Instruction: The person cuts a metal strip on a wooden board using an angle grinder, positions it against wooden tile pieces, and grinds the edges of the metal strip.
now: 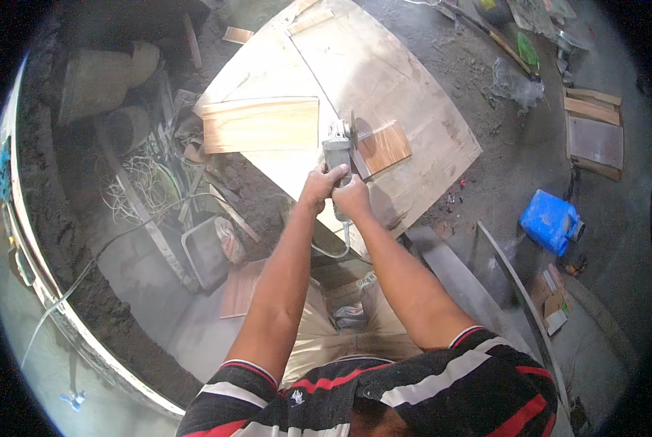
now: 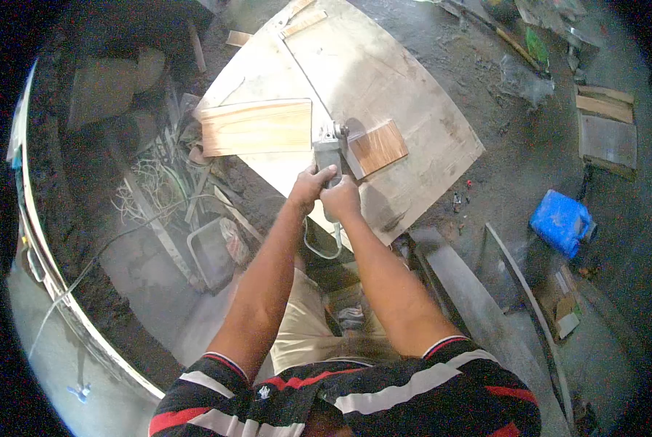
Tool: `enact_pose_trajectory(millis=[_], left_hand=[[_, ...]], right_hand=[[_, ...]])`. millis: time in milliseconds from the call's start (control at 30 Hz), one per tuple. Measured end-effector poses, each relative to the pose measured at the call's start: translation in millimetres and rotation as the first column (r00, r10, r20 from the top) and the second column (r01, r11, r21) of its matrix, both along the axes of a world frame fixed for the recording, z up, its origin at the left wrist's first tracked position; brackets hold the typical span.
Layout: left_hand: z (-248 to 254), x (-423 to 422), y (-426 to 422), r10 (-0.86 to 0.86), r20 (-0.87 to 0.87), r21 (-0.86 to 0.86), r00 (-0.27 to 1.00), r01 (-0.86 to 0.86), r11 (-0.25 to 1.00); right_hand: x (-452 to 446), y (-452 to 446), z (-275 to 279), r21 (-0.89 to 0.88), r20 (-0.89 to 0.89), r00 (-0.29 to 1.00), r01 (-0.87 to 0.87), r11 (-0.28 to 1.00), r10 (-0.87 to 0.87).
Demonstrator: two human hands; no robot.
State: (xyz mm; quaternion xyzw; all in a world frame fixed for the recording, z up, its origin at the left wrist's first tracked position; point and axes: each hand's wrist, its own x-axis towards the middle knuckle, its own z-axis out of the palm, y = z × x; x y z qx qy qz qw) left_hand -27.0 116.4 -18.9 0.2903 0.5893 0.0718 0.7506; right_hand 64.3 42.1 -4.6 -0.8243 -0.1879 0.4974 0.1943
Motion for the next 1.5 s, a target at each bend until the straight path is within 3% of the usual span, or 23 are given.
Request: enact_pose_trajectory(millis=[133, 267, 333, 367, 400, 433, 467, 500, 533, 567, 600, 667, 733, 800, 867, 933, 1000, 1067, 1133, 1167, 1333, 1367, 1500], left_hand=[[4, 0, -2, -0.049, 0.012, 0.050, 0.999, 0.049, 0.998], [20, 2, -3, -0.068, -0.003, 0.118, 0.998, 0.068, 0.991], [26, 1, 0, 0.165, 0.109, 0.071, 0.980, -0.173, 0.982], [28, -3, 6, 0.297, 0.171, -0.090, 0.939, -0.286, 0.954], [24, -6, 13, 0.299, 0.175, -0.087, 0.938, -0.288, 0.954], [12, -7, 21, 0.103, 0.005, 0.119, 0.995, -0.103, 0.988], [-2, -6, 26, -0.063, -0.201, 0.281, 0.978, 0.119, 0.952], [-15, 2, 25, -0.170, -0.300, 0.471, 0.939, 0.300, 0.830], [-21, 16, 27, -0.166, -0.298, 0.472, 0.940, 0.296, 0.830], [-29, 31, 29, -0.295, -0.489, 0.569, 0.821, 0.556, 0.605], [-36, 44, 30, -0.347, -0.677, 0.569, 0.649, 0.761, 0.313], [-51, 67, 29, -0.359, -0.682, 0.586, 0.637, 0.770, 0.254], [-60, 83, 32, -0.371, -0.685, 0.602, 0.626, 0.774, 0.196], [-65, 97, 35, -0.310, -0.786, 0.535, 0.534, 0.840, 0.090], [-65, 103, 39, -0.346, -0.796, 0.503, 0.497, 0.861, 0.081], [-74, 106, 44, -0.379, -0.808, 0.464, 0.451, 0.884, 0.062], [-81, 112, 56, -0.456, -0.812, 0.340, 0.363, 0.931, 0.135], [-86, 110, 63, -0.409, -0.808, 0.435, 0.425, 0.897, 0.073], [-94, 112, 66, -0.443, -0.829, 0.415, 0.340, 0.906, -0.081], [-96, 111, 63, -0.442, -0.831, 0.414, 0.338, 0.906, -0.085], [-86, 109, 57, -0.511, -0.786, 0.407, 0.348, 0.914, -0.003], [-84, 109, 53, -0.445, -0.798, 0.444, 0.407, 0.896, 0.025], [-78, 116, 55, -0.428, -0.799, 0.432, 0.423, 0.898, 0.082]], right_hand=[[0, -2, 0, 0.025, 0.057, 0.998, 0.016, 1.000, -0.017], [11, -5, 26, 0.090, -0.008, 0.999, 0.050, 0.995, -0.049], [19, -5, 36, 0.151, -0.033, 0.996, 0.089, 0.985, -0.085], [23, -11, 43, 0.215, 0.002, 0.988, 0.149, 0.965, -0.153], [28, -17, 50, 0.280, 0.032, 0.975, 0.201, 0.939, -0.219], [36, -21, 61, 0.244, -0.086, 0.953, 0.304, 0.921, -0.292], [43, -28, 64, 0.249, -0.084, 0.954, 0.298, 0.921, -0.286], [49, -35, 65, 0.208, -0.064, 0.935, 0.354, 0.912, -0.348], [52, -40, 65, 0.187, -0.053, 0.925, 0.380, 0.906, -0.377], [55, -47, 65, 0.166, -0.042, 0.913, 0.406, 0.899, -0.405], [58, -51, 69, 0.260, 0.062, 0.901, 0.400, 0.879, -0.429], [64, -62, 64, 0.349, 0.164, 0.876, 0.378, 0.858, -0.453], [71, -73, 54, 0.283, -0.021, 0.850, 0.510, 0.812, -0.527], [77, -80, 52, 0.221, -0.015, 0.851, 0.516, 0.828, -0.526], [80, -88, 49, 0.152, -0.008, 0.845, 0.529, 0.835, -0.534], [81, -96, 43, 0.213, -0.047, 0.853, 0.517, 0.829, -0.520], [83, -97, 41, 0.217, -0.062, 0.845, 0.530, 0.820, -0.530], [84, -95, 43, 0.222, -0.078, 0.838, 0.543, 0.810, -0.540], [87, -89, 51, 0.184, -0.140, 0.822, 0.570, 0.801, -0.552], [87, -91, 50, 0.186, -0.142, 0.820, 0.572, 0.799, -0.554], [90, -78, 58, 0.148, -0.107, 0.821, 0.571, 0.807, -0.561], [90, -79, 54, 0.152, -0.112, 0.821, 0.571, 0.807, -0.560], [90, -92, 27, 0.242, -0.094, 0.815, 0.576, 0.781, -0.572]])
